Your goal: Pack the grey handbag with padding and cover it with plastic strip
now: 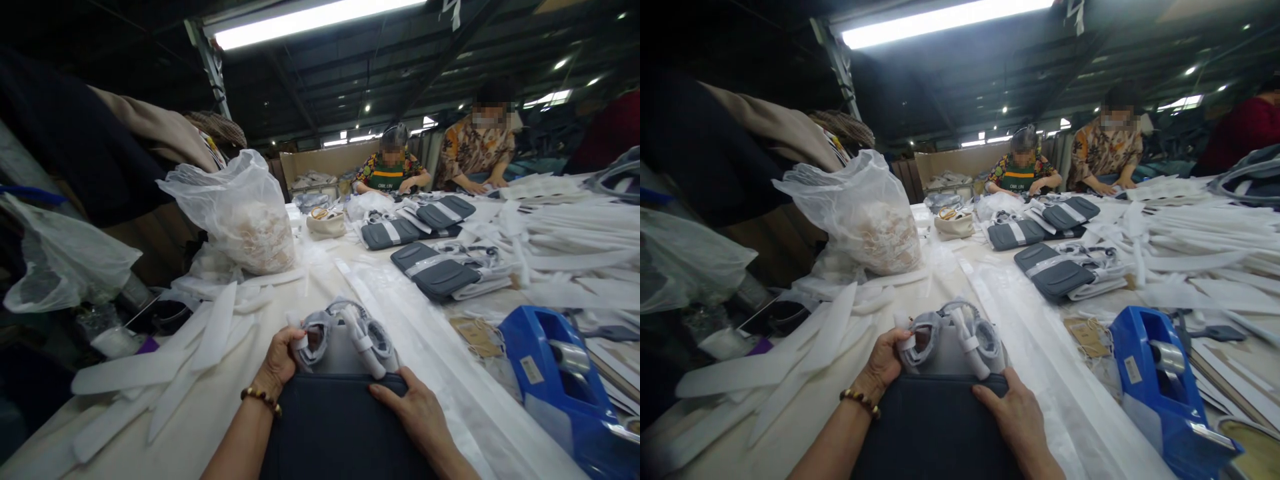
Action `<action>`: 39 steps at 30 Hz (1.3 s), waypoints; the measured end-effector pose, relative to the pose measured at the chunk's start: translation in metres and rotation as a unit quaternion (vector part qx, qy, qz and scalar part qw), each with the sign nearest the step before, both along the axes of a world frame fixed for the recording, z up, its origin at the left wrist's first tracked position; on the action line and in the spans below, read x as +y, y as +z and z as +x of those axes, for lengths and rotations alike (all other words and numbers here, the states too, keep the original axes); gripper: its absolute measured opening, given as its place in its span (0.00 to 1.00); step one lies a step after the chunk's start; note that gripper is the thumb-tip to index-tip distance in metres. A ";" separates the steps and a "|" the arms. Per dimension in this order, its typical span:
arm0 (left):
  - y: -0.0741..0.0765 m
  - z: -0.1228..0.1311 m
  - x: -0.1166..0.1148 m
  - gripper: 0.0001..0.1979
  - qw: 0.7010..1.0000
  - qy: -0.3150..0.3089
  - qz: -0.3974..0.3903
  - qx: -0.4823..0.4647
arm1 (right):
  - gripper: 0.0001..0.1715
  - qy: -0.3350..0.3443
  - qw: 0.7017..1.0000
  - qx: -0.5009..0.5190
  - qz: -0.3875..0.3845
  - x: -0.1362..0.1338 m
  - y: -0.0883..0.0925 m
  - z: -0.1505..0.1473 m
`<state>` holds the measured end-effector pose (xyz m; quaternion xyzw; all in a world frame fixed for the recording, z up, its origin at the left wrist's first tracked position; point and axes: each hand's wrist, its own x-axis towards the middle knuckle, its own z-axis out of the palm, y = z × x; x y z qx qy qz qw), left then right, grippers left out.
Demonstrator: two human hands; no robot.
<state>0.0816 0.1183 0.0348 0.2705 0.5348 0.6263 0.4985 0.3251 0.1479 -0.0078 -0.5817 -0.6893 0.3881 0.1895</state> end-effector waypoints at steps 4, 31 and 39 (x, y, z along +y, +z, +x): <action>0.007 -0.002 0.003 0.13 0.993 -0.103 -0.055 0.013 | 0.22 0.004 1.000 0.003 -0.007 -0.001 0.003 -0.001; -0.056 0.090 -0.020 0.13 0.555 -0.015 0.163 0.815 | 0.31 -0.010 0.972 -0.026 0.232 -0.004 0.017 -0.015; -0.057 0.091 -0.016 0.13 0.583 -0.010 0.167 0.795 | 0.42 0.100 0.967 -0.174 0.160 0.028 0.057 -0.062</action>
